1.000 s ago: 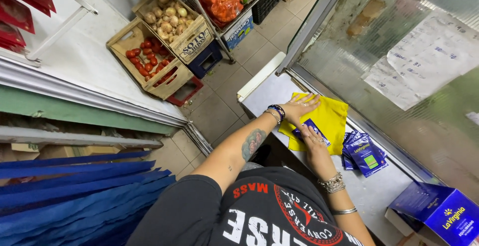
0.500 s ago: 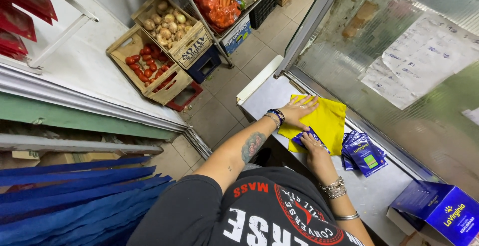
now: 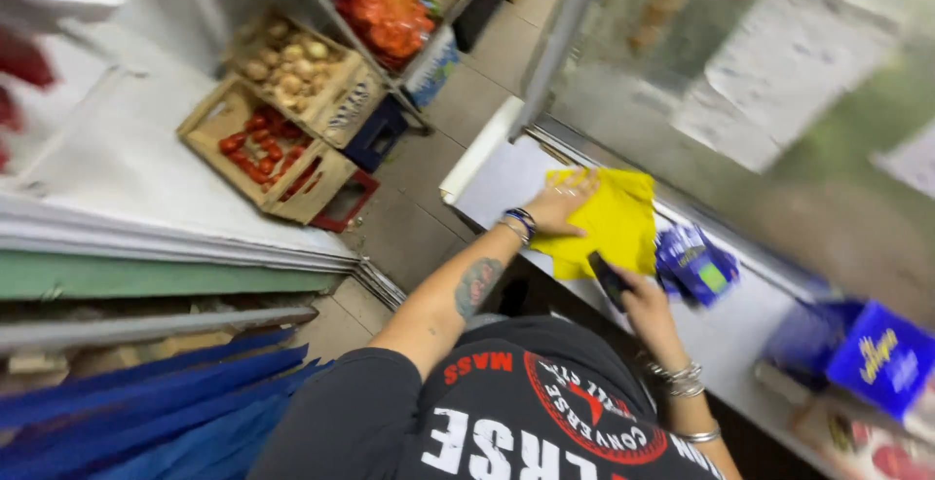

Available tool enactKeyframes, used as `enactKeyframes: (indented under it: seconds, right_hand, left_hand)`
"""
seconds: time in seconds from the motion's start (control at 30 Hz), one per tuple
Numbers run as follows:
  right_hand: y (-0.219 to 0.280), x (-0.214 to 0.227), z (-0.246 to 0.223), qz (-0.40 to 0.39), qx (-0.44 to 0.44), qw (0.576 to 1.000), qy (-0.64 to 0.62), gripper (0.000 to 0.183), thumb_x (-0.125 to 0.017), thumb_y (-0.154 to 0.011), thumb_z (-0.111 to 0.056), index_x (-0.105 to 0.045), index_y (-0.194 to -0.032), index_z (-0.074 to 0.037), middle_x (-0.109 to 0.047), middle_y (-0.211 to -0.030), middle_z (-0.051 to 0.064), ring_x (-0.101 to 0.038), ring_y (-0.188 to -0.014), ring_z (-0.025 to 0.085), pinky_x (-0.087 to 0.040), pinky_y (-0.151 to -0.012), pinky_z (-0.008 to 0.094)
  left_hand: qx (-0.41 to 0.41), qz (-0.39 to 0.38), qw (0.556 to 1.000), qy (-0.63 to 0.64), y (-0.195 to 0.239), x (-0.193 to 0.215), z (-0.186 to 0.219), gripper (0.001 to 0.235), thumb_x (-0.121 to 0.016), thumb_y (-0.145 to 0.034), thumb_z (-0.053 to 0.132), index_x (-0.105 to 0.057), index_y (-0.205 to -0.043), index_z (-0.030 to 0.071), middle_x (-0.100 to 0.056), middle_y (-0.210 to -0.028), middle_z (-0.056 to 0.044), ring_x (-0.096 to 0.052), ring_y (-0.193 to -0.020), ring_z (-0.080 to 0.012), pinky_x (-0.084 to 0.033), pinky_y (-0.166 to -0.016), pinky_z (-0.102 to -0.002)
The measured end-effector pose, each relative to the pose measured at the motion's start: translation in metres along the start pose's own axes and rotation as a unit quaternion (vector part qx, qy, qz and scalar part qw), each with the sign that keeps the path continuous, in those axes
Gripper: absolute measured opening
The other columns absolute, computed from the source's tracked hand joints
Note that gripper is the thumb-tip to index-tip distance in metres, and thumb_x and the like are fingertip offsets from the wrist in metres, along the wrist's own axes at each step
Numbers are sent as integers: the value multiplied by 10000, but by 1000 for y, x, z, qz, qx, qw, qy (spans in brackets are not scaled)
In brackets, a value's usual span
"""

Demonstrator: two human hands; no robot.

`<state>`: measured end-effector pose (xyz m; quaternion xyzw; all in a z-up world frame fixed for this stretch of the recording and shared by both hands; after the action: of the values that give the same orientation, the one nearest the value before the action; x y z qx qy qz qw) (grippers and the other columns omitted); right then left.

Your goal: The person organizes tea packets on a counter by removing them from a box and placing them onto a yellow cloth.

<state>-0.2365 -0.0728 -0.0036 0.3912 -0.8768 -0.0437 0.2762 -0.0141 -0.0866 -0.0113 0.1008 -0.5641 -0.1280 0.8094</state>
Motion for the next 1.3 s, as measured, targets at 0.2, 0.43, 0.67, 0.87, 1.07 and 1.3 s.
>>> enactKeyframes:
  seconds: [0.2, 0.43, 0.67, 0.87, 1.07, 1.3]
  right_hand:
    - [93, 68, -17, 116, -72, 828, -544, 528, -543, -798, 49, -622, -1312, -44, -681, -1090, 146, -705, -906, 249, -599, -784, 356]
    - [194, 103, 67, 283, -108, 784, -542, 325, -621, -925, -32, -626, -1250, -19, -668, -927, 105, -702, -726, 186, -608, -580, 269]
    - [271, 147, 104, 448, -129, 809, -358, 204, -660, -1005, -69, -604, -1193, -14, -559, -730, 47, -503, -365, 70, -373, -281, 164]
    - [260, 177, 114, 439, -110, 851, -264, 249, -725, -961, 9, -631, -1189, 44, -621, -755, 108, -622, -527, 132, -488, -429, 200]
    - [222, 167, 174, 469, -117, 774, -410, 186, -730, -949, -11, -612, -1091, 9, -635, -793, 81, -694, -614, 138, -625, -565, 224]
    - [189, 159, 176, 456, -30, 665, -591, 378, -698, -963, 61, -534, -1303, 44, -632, -1156, 102, -691, -1197, 254, -575, -1123, 420]
  left_hand:
    - [-46, 88, 990, 100, 21, 29, 19, 958, -652, -880, 652, -384, -1542, 14, -453, -1530, -282, -327, -1473, -470, -112, -1240, -594]
    - [-62, 138, 986, 71, 33, 17, 20, 857, -691, -929, 565, -376, -1576, 100, -322, -1643, -160, -236, -1514, -415, -125, -1208, -642]
    - [-8, 176, 982, 73, 33, 12, 25, 635, -745, -941, 377, -523, -1465, 95, -381, -1603, -144, -301, -1487, -385, -152, -1192, -655]
    - [27, 170, 982, 75, 33, 11, 25, 617, -727, -953, 385, -510, -1461, 111, -356, -1611, -117, -288, -1498, -350, -121, -1211, -621]
    - [24, 191, 978, 76, 37, 10, 29, 588, -701, -972, 361, -505, -1458, 93, -350, -1610, -133, -297, -1494, -370, -124, -1210, -631]
    - [20, 196, 977, 76, 40, 12, 32, 571, -667, -1000, 366, -482, -1480, 118, -338, -1617, -130, -300, -1492, -371, -136, -1203, -644]
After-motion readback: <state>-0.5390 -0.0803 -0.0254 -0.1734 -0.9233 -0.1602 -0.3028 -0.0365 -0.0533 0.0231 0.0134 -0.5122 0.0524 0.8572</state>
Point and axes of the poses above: each hand's wrist, its own y-axis away from the middle knuckle, its own x-axis out of the back of the hand, z = x × y, the point moved 10 cm from there along -y, towards the middle knuckle
